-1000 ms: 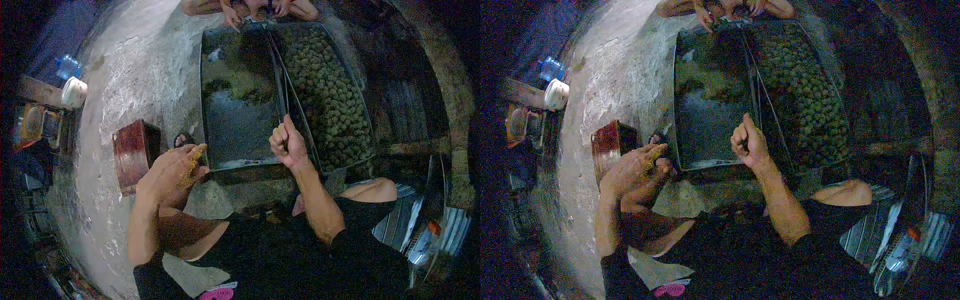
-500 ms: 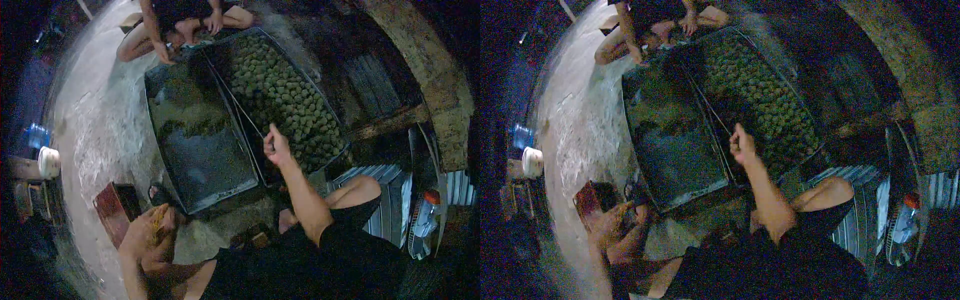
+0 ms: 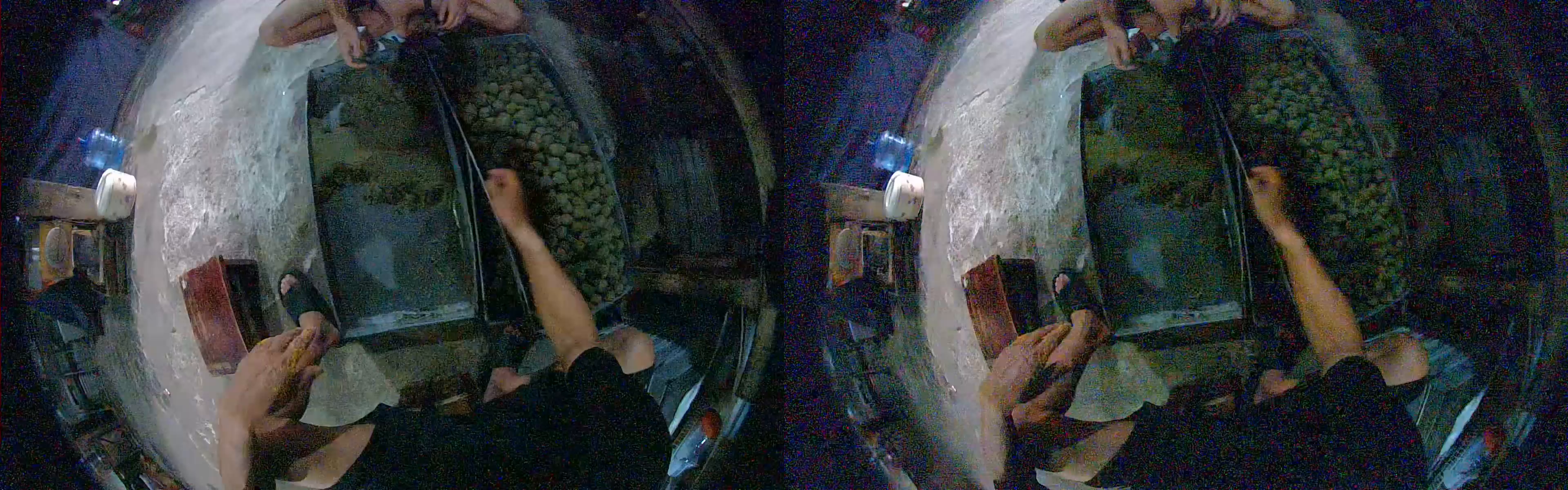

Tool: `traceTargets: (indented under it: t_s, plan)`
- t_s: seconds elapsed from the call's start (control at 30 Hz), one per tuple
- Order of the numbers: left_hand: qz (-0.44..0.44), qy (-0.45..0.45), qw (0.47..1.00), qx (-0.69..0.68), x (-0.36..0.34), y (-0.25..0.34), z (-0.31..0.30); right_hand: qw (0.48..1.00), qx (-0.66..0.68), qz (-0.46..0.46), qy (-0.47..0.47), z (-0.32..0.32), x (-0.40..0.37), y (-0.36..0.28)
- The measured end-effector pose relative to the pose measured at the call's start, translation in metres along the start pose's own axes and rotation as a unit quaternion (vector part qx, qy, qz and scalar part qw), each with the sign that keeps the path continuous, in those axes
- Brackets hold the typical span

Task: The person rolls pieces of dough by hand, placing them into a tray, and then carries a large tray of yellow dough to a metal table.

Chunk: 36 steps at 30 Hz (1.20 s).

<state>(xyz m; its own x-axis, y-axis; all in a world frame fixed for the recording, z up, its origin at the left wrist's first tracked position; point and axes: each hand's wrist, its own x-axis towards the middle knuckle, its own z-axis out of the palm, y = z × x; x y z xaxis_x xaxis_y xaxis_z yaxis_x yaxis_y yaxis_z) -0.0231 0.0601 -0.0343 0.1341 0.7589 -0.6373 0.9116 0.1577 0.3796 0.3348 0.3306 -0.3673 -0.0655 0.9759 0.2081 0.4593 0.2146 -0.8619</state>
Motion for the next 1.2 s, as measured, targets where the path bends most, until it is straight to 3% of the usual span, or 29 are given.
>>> traceTargets:
  t_s: [0.03, 0.1, 0.13, 0.2, 0.23, 0.3, 0.37, 0.6, 0.7, 0.83, 0.9, 1.0, 1.07, 1.13, 1.2]
  plan:
    - [-0.014, 0.008, 0.998, -0.064, 0.000, -0.005, 0.000, 0.991, -0.040, 0.084, -0.092, 0.032, -0.008, -0.018]
    - [0.023, 0.026, 0.999, -0.003, -0.002, -0.002, -0.004, 0.965, -0.139, 0.053, -0.214, 0.068, -0.007, -0.063]
    - [0.067, 0.044, 0.995, 0.057, -0.005, 0.001, -0.006, 0.965, -0.137, 0.052, -0.219, 0.078, -0.004, -0.060]
    - [0.056, 0.049, 0.996, 0.043, -0.009, 0.005, -0.008, 0.924, -0.295, -0.134, -0.202, 0.101, 0.006, -0.046]
    - [0.051, 0.056, 0.997, 0.031, -0.009, 0.006, -0.010, 0.924, -0.292, -0.135, -0.206, 0.106, 0.010, -0.050]
    - [0.052, 0.037, 0.997, 0.039, -0.008, 0.006, -0.019, 0.896, -0.355, -0.027, -0.266, 0.115, 0.019, -0.054]
    - [0.055, 0.007, 0.998, 0.041, -0.004, 0.003, -0.020, 0.904, -0.351, -0.063, -0.236, 0.121, 0.013, -0.049]
    - [0.063, 0.029, 0.997, 0.026, 0.001, 0.001, -0.027, 0.839, -0.437, 0.020, -0.323, 0.134, 0.043, -0.054]
    - [0.058, 0.039, 0.997, 0.022, 0.001, -0.001, -0.034, 0.843, -0.422, 0.036, -0.332, 0.132, 0.045, -0.059]
    - [0.055, 0.058, 0.996, 0.031, -0.009, -0.009, -0.027, 0.836, -0.420, -0.007, -0.352, 0.120, 0.043, -0.064]
    - [0.059, 0.067, 0.995, 0.035, -0.014, -0.018, -0.019, 0.808, -0.428, -0.022, -0.406, 0.117, 0.035, -0.063]
    - [0.049, 0.076, 0.995, 0.044, -0.024, -0.017, -0.014, 0.785, -0.427, 0.012, -0.448, 0.106, -0.019, -0.063]
    - [0.036, 0.076, 0.995, 0.048, -0.030, -0.015, -0.013, 0.798, -0.396, -0.002, -0.455, 0.082, -0.079, -0.070]
    - [0.065, 0.090, 0.993, 0.040, -0.035, -0.016, -0.012, 0.793, -0.408, -0.095, -0.442, 0.058, -0.143, -0.077]
    - [0.076, 0.096, 0.991, 0.046, -0.038, -0.016, -0.010, 0.767, -0.391, -0.107, -0.497, 0.047, -0.185, -0.070]
